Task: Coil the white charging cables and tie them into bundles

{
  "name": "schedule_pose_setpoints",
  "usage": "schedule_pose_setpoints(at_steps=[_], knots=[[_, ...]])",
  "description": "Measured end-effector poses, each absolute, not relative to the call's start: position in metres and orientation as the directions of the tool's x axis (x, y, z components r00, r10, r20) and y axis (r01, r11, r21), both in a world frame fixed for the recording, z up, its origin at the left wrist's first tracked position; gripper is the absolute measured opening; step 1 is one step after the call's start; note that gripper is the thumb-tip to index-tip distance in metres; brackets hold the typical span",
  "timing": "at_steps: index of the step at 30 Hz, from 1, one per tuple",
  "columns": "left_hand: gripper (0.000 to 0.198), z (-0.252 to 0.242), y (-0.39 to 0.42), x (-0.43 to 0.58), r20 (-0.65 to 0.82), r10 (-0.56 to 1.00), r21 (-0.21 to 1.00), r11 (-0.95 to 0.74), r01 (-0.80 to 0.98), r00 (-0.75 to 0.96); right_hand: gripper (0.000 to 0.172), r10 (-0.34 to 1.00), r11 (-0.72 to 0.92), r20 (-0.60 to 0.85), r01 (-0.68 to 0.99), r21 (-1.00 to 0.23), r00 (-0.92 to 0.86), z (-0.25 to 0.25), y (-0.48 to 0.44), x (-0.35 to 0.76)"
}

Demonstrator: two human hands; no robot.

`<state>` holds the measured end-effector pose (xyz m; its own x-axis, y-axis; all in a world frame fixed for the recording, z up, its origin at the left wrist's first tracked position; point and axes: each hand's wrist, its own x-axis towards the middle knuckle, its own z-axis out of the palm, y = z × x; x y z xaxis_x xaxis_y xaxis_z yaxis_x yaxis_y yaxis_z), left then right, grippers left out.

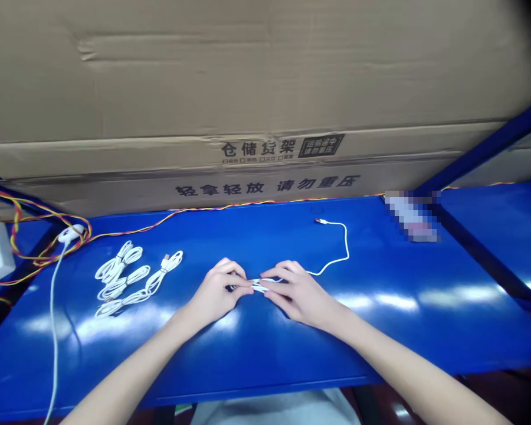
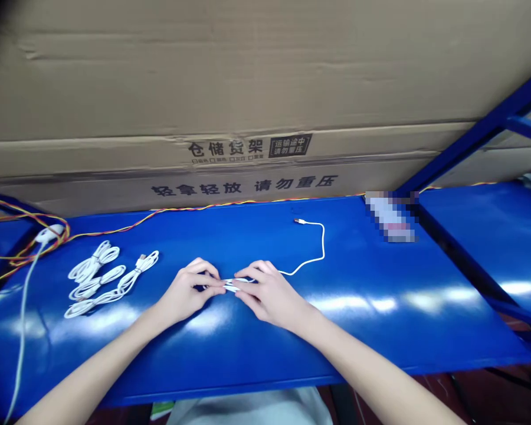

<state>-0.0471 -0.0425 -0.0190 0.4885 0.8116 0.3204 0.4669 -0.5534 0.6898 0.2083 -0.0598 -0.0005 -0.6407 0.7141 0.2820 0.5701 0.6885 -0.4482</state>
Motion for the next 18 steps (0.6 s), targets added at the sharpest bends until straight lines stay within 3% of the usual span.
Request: schedule_pose_setpoints(at_steps=[3, 8, 11, 15, 18], knots=[[0.009, -0.017, -0.044, -0.048, 0.306, 0.81, 0.699, -0.549, 0.459, 0.501, 0.023, 0.719, 0.691, 0.35, 0.564, -0.452, -0.6, -0.013, -0.056, 0.212], [0.011, -0.014, -0.046, -0.05, 0.367, 0.726, 0.62, -0.657, 0.43, 0.582, 0.034, 0.591, 0.796, 0.357, 0.594, -0.114, -0.724, -0.023, -0.066, 0.207], [0.011, -0.014, -0.049, -0.048, 0.419, 0.696, 0.548, -0.706, 0.448, 0.584, 0.041, 0.597, 0.784, 0.275, 0.62, -0.005, -0.753, -0.019, -0.077, 0.2], [0.013, -0.015, -0.051, -0.043, 0.463, 0.653, 0.539, -0.744, 0.395, 0.599, 0.05, 0.644, 0.759, 0.266, 0.641, -0.111, -0.717, -0.01, -0.085, 0.217], [0.016, -0.015, -0.049, -0.043, 0.46, 0.626, 0.559, -0.755, 0.342, 0.63, 0.046, 0.79, 0.586, 0.39, 0.77, -0.254, -0.472, -0.009, -0.084, 0.256]])
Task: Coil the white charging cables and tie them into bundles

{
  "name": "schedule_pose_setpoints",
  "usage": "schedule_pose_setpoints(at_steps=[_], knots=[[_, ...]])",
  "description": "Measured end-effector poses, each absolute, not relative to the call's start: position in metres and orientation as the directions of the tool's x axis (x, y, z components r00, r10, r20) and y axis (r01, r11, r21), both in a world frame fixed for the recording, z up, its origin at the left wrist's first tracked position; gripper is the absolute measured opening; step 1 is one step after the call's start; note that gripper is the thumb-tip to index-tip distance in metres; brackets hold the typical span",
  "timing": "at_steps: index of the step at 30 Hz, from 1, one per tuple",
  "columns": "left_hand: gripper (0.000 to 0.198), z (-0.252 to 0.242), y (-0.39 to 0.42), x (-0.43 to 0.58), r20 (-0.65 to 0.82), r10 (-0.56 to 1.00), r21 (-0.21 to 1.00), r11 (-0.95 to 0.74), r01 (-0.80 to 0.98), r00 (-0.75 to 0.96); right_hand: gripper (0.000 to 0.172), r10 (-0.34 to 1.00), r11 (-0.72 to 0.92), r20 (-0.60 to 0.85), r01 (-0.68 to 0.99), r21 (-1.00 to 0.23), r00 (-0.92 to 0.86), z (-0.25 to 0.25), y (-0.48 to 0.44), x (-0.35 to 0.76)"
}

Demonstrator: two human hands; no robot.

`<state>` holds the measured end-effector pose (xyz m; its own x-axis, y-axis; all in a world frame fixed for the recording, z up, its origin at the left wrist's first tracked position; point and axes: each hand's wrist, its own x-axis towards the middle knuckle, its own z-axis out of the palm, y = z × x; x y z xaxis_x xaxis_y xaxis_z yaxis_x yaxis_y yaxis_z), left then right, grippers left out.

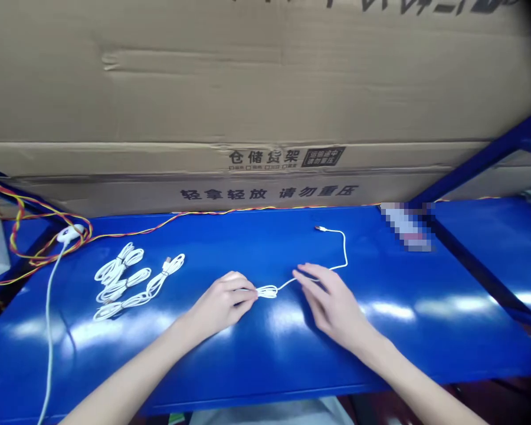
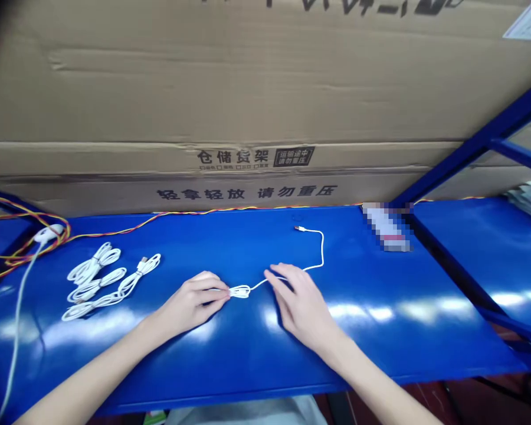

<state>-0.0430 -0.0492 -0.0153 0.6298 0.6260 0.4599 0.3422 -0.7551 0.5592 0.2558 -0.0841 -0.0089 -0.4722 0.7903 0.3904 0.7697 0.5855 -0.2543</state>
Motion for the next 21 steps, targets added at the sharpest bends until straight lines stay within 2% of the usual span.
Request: schedule_pose_setpoints(at_steps=[2, 5, 11, 17, 21], knots=[[0.016, -0.015, -0.047, -0.043, 0.463, 0.621, 0.57, -0.755, 0.324, 0.632, 0.033, 0.841, 0.483, 0.417, 0.824, -0.297, -0.343, -0.011, -0.081, 0.284], [0.016, -0.014, -0.045, -0.044, 0.45, 0.625, 0.597, -0.742, 0.306, 0.638, 0.023, 0.857, 0.483, 0.38, 0.801, -0.352, -0.349, -0.014, -0.074, 0.308], [0.015, -0.01, -0.049, -0.043, 0.429, 0.565, 0.583, -0.769, 0.261, 0.705, 0.025, 0.855, 0.517, 0.346, 0.704, -0.488, -0.388, -0.011, -0.046, 0.286], [0.015, -0.01, -0.052, -0.042, 0.413, 0.557, 0.544, -0.786, 0.295, 0.721, 0.02, 0.836, 0.549, 0.346, 0.638, -0.54, -0.426, -0.011, -0.03, 0.235], [0.014, -0.008, -0.052, -0.041, 0.437, 0.526, 0.467, -0.826, 0.316, 0.729, 0.029, 0.817, 0.563, 0.313, 0.552, -0.615, -0.484, -0.006, -0.036, 0.208]])
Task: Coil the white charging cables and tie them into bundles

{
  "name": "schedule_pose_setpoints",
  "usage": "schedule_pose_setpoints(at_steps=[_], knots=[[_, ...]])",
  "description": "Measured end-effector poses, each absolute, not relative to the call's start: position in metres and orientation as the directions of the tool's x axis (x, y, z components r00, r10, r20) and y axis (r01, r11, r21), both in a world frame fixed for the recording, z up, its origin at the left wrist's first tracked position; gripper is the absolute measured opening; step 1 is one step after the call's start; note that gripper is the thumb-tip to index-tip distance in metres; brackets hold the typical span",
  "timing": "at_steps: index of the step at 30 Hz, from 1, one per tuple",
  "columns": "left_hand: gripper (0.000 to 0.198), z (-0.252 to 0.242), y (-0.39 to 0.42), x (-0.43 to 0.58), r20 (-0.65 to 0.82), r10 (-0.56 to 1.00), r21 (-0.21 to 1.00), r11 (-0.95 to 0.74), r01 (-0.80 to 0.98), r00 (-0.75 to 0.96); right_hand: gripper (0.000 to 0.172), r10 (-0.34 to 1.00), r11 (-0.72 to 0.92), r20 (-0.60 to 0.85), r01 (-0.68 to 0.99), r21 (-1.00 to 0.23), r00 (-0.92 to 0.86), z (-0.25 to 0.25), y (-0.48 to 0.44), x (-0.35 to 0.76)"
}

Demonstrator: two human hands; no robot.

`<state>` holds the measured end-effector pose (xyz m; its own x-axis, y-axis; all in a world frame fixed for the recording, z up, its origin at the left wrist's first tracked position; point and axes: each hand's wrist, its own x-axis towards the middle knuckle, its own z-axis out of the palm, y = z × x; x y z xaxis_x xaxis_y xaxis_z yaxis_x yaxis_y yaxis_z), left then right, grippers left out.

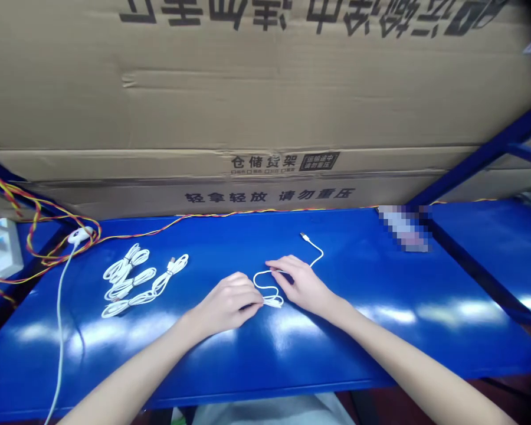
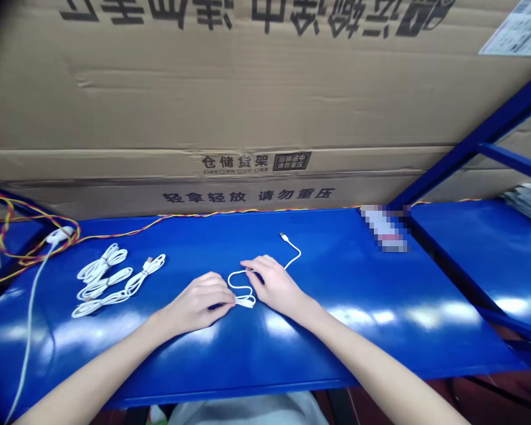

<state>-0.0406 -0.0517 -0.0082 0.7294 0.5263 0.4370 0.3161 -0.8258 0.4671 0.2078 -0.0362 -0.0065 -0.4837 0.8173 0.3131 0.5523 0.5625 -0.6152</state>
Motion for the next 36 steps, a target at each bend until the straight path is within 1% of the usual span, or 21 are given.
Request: schedule_pose_setpoints(at_steps=[3, 5, 6, 8, 11, 13, 16, 19, 22, 25, 27, 29, 33, 36], knots=[[0.012, -0.006, -0.053, -0.039, 0.476, 0.505, 0.375, -0.857, 0.354, 0.72, 0.037, 0.794, 0.571, 0.275, 0.508, -0.645, -0.543, -0.002, -0.04, 0.2], [0.011, -0.005, -0.054, -0.038, 0.488, 0.499, 0.352, -0.863, 0.362, 0.716, 0.041, 0.775, 0.597, 0.281, 0.508, -0.621, -0.567, 0.001, -0.039, 0.204], [0.011, -0.005, -0.054, -0.038, 0.489, 0.501, 0.353, -0.862, 0.363, 0.714, 0.041, 0.772, 0.612, 0.296, 0.532, -0.585, -0.563, 0.002, -0.037, 0.208], [0.012, -0.005, -0.054, -0.039, 0.486, 0.503, 0.365, -0.86, 0.357, 0.715, 0.04, 0.782, 0.622, 0.34, 0.629, -0.466, -0.522, 0.002, -0.031, 0.222], [0.012, -0.005, -0.053, -0.041, 0.47, 0.508, 0.405, -0.851, 0.335, 0.722, 0.032, 0.821, 0.544, 0.371, 0.793, -0.275, -0.434, 0.001, -0.019, 0.253], [0.011, -0.005, -0.051, -0.044, 0.46, 0.515, 0.43, -0.842, 0.326, 0.724, 0.027, 0.835, 0.515, 0.352, 0.825, -0.232, -0.423, 0.0, -0.015, 0.276], [0.012, -0.003, -0.049, -0.046, 0.457, 0.543, 0.435, -0.827, 0.356, 0.704, 0.024, 0.827, 0.551, 0.299, 0.795, -0.256, -0.477, 0.001, -0.02, 0.304], [0.013, -0.003, -0.047, -0.047, 0.462, 0.583, 0.445, -0.804, 0.394, 0.669, 0.023, 0.821, 0.57, 0.253, 0.752, -0.331, -0.511, 0.004, -0.039, 0.317], [0.014, -0.004, -0.045, -0.048, 0.454, 0.606, 0.478, -0.784, 0.396, 0.653, 0.023, 0.857, 0.515, 0.232, 0.758, -0.4, -0.46, 0.003, -0.063, 0.316], [0.014, -0.006, -0.044, -0.049, 0.447, 0.609, 0.502, -0.777, 0.38, 0.655, 0.025, 0.893, 0.441, 0.278, 0.814, -0.379, -0.354, -0.002, -0.078, 0.305], [0.014, -0.006, -0.044, -0.049, 0.441, 0.6, 0.505, -0.781, 0.367, 0.668, 0.023, 0.892, 0.427, 0.314, 0.835, -0.347, -0.325, -0.005, -0.08, 0.297], [0.015, -0.006, -0.044, -0.05, 0.438, 0.585, 0.505, -0.788, 0.352, 0.683, 0.024, 0.887, 0.431, 0.326, 0.838, -0.334, -0.327, -0.007, -0.075, 0.291], [0.015, -0.003, -0.046, -0.049, 0.426, 0.561, 0.504, -0.799, 0.329, 0.71, 0.027, 0.884, 0.459, 0.279, 0.813, -0.36, -0.375, -0.002, -0.057, 0.278], [0.016, -0.001, -0.046, -0.048, 0.413, 0.56, 0.504, -0.798, 0.332, 0.719, 0.029, 0.889, 0.45, 0.253, 0.836, -0.316, -0.383, 0.002, -0.046, 0.263]])
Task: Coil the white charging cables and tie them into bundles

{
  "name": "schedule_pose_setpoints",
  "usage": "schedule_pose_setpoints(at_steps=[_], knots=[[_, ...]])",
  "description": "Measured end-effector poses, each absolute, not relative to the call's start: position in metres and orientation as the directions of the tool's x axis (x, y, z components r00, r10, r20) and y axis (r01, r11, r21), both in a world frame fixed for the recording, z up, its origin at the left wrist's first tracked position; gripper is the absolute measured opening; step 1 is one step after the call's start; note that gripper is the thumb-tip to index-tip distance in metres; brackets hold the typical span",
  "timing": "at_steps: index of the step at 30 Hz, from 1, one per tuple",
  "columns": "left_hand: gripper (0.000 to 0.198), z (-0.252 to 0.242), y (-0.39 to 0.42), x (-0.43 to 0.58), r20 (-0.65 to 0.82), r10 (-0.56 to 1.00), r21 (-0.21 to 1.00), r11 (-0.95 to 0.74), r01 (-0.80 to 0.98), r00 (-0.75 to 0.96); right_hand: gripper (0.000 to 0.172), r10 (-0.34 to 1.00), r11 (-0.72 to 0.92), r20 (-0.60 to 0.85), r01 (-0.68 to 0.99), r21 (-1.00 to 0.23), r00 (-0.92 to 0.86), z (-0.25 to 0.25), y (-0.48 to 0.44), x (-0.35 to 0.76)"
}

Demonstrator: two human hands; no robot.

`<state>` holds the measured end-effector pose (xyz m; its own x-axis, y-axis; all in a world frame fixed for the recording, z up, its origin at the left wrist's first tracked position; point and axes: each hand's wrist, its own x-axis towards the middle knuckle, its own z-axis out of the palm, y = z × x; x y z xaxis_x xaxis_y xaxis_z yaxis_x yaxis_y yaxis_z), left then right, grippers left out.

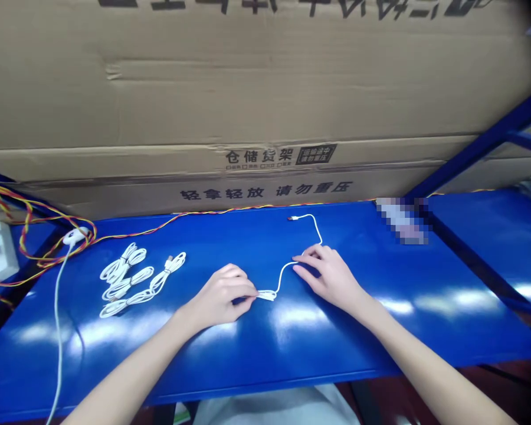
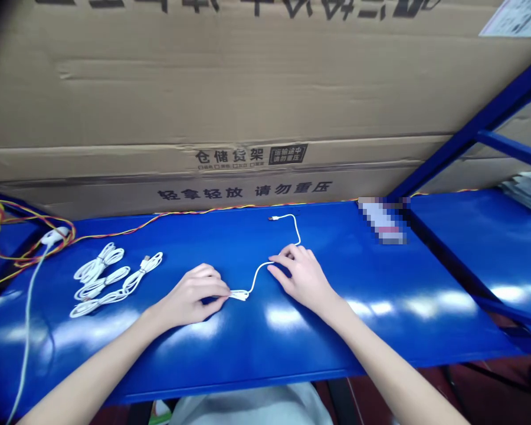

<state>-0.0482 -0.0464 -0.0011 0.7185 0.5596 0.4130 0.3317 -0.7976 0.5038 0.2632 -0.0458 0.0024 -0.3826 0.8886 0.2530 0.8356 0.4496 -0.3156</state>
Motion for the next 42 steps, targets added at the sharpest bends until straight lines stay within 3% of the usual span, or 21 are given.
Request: schedule_pose_setpoints(at_steps=[5, 8, 13, 19, 23, 25, 29, 31, 36, 42], knots=[[0.015, -0.001, -0.046, -0.048, 0.398, 0.563, 0.497, -0.796, 0.346, 0.724, 0.027, 0.914, 0.393, 0.246, 0.858, -0.33, -0.324, 0.001, -0.04, 0.237], [0.015, 0.0, -0.046, -0.048, 0.406, 0.556, 0.488, -0.803, 0.342, 0.725, 0.018, 0.889, 0.456, 0.252, 0.796, -0.398, -0.383, -0.002, -0.042, 0.229], [0.013, 0.001, -0.048, -0.048, 0.42, 0.544, 0.457, -0.818, 0.349, 0.727, 0.046, 0.82, 0.565, 0.249, 0.662, -0.492, -0.515, -0.001, -0.051, 0.218], [0.013, -0.004, -0.049, -0.045, 0.446, 0.548, 0.404, -0.829, 0.388, 0.707, 0.067, 0.68, 0.694, 0.171, 0.551, -0.463, -0.713, 0.001, -0.058, 0.205], [0.013, -0.01, -0.048, -0.038, 0.51, 0.528, 0.355, -0.848, 0.393, 0.679, 0.082, 0.656, 0.716, 0.195, 0.521, -0.464, -0.729, 0.001, -0.06, 0.207], [0.014, -0.014, -0.047, -0.034, 0.523, 0.531, 0.368, -0.846, 0.386, 0.667, 0.077, 0.713, 0.681, 0.238, 0.569, -0.462, -0.66, -0.001, -0.061, 0.211], [0.015, -0.018, -0.042, -0.025, 0.485, 0.578, 0.469, -0.805, 0.363, 0.656, 0.038, 0.8, 0.598, 0.3, 0.648, -0.472, -0.52, -0.006, -0.064, 0.219], [0.015, -0.019, -0.04, -0.022, 0.497, 0.575, 0.451, -0.811, 0.373, 0.65, 0.024, 0.8, 0.597, 0.311, 0.627, -0.5, -0.514, -0.007, -0.065, 0.22], [0.025, -0.022, -0.037, -0.022, 0.581, 0.597, 0.313, -0.792, 0.525, 0.554, 0.021, 0.779, 0.62, 0.339, 0.567, -0.542, -0.528, -0.009, -0.066, 0.219], [0.024, -0.024, -0.03, -0.007, 0.472, 0.642, 0.326, -0.763, 0.557, 0.604, 0.022, 0.754, 0.657, 0.369, 0.648, -0.386, -0.544, -0.013, -0.064, 0.223]])
